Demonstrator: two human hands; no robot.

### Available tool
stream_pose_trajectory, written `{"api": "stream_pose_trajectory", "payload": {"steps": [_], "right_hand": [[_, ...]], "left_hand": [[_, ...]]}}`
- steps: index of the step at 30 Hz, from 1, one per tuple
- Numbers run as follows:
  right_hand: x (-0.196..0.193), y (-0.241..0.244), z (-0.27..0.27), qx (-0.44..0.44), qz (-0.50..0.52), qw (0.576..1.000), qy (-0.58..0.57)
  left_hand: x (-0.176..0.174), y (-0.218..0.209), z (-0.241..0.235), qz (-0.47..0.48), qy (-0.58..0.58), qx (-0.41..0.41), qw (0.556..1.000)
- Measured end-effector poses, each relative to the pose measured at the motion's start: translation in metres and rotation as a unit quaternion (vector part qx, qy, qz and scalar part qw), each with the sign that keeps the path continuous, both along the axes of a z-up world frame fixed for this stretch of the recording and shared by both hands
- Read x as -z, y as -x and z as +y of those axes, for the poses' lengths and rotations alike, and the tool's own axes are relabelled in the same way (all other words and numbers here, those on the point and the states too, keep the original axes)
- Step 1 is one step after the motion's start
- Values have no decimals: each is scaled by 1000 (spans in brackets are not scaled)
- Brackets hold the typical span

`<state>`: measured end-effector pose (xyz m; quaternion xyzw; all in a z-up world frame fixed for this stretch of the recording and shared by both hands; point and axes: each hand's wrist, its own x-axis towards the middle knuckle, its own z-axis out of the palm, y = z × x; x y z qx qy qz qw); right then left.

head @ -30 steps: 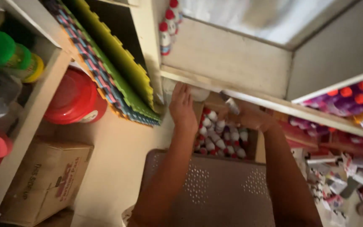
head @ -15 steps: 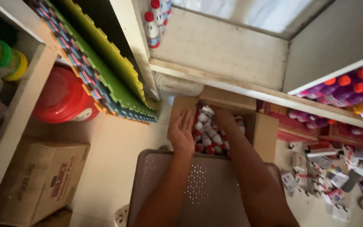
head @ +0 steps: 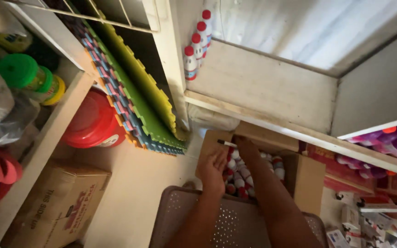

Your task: Labeling small bottles of cleaner with a marker and placing them onto a shelf.

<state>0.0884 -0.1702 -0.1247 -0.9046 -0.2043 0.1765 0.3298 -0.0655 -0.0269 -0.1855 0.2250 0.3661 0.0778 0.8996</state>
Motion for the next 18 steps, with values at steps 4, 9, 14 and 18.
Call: {"api": "stream_pose_trajectory", "payload": {"steps": [4, 9, 14, 18], "right_hand": [[-2, -10, -13, 15, -43, 999, 20], [-30, 32, -49, 47, -78, 994, 60], [-69, 106, -79, 76, -105, 987, 92], [-148, 146, -77, 140, -20, 977, 158]], "left_hand": [[-19, -4, 0, 2, -32, 64, 997], [-19, -7, -15, 13, -128, 246, 961], [124, 25, -33, 26, -227, 418, 880], [98, 17, -55, -111, -337, 438, 826]]}}
